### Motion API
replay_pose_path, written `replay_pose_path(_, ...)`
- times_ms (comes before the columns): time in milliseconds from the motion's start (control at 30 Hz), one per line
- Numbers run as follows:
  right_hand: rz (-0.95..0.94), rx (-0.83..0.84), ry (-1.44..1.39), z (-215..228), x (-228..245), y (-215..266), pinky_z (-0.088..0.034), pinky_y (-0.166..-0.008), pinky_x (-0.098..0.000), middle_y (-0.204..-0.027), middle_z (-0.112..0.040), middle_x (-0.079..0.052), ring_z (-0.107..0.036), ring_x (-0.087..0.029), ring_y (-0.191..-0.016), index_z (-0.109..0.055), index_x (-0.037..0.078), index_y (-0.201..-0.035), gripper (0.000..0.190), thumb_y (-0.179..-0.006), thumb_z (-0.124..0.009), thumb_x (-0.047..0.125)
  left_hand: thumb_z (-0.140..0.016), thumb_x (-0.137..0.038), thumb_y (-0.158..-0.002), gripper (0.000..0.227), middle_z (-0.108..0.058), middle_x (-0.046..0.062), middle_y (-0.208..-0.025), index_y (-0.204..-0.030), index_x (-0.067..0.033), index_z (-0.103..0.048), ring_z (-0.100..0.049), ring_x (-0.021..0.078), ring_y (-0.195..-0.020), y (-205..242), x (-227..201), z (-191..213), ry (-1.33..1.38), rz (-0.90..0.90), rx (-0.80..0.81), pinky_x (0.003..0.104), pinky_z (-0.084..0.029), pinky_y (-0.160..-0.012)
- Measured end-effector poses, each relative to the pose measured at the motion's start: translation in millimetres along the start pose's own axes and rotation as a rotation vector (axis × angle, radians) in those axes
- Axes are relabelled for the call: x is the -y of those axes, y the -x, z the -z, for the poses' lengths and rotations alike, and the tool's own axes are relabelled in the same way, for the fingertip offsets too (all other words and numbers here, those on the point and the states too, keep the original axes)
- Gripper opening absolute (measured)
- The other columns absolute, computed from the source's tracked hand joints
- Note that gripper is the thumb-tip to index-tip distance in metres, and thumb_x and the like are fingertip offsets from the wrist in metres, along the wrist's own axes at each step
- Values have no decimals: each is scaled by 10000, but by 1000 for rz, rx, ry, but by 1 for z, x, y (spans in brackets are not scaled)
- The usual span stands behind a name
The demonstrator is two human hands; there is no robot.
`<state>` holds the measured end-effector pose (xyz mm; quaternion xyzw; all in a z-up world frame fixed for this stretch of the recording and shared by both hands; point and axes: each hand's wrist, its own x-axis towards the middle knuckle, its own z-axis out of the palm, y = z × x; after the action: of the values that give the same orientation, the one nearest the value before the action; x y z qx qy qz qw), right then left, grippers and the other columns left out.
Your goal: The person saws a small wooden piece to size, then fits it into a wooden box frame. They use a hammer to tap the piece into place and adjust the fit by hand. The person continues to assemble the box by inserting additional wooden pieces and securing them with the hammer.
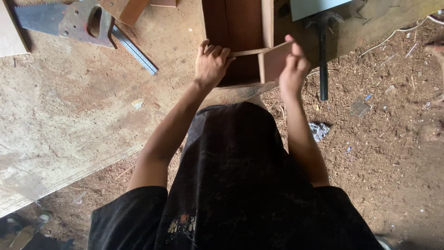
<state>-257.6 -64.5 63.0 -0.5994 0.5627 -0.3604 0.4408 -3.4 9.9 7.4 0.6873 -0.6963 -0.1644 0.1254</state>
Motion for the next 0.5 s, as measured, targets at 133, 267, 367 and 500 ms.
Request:
replay_pose_path(133, -236, 65, -575, 31, 29, -16, -628, -880, -363, -1214, -737, -99, -740, -174, -1063, -689, 45, -1321, 336, -1024, -598, 172, -612, -426, -1047, 339, -730, 66, -910, -1101, -101, -693, -680, 220, -889, 2, -1, -16, -37, 45, -211, 466, -341, -1125)
replay_pose_path(267, -229, 166, -503, 44, 35, -7, -588, -941, -425, -1178, -678, -52, -693, -158, -1105, -633, 84, -1288, 396, -920, -763, 152, -611, -422, -1023, 327, -738, 68, -904, -1063, -111, -706, -669, 205, -817, 6, -7, -26, -15, 175, -250, 436, -392, -996)
replay_pose_path(367, -168, 42, -580, 42, 16, 2, -636, -983, -438, -1133, -720, -124, -718, -226, -1067, -688, -8, -1131, 254, -954, -839, 94, -579, -444, -1036, 345, -736, 71, -901, -1063, -124, -704, -665, 207, -806, 11, -17, -28, -20, 231, -157, 421, -400, -939)
replay_pose_path(500, -315, -127, -733, 47, -14, 3, -624, -885, -386, -1140, -655, -98, -702, -197, -1029, -642, 23, -1168, 398, -897, -853, 225, -490, -478, -1061, 404, -738, 71, -936, -1114, -130, -688, -662, 217, -762, 17, -48, -22, 26, 329, -30, 434, -394, -899)
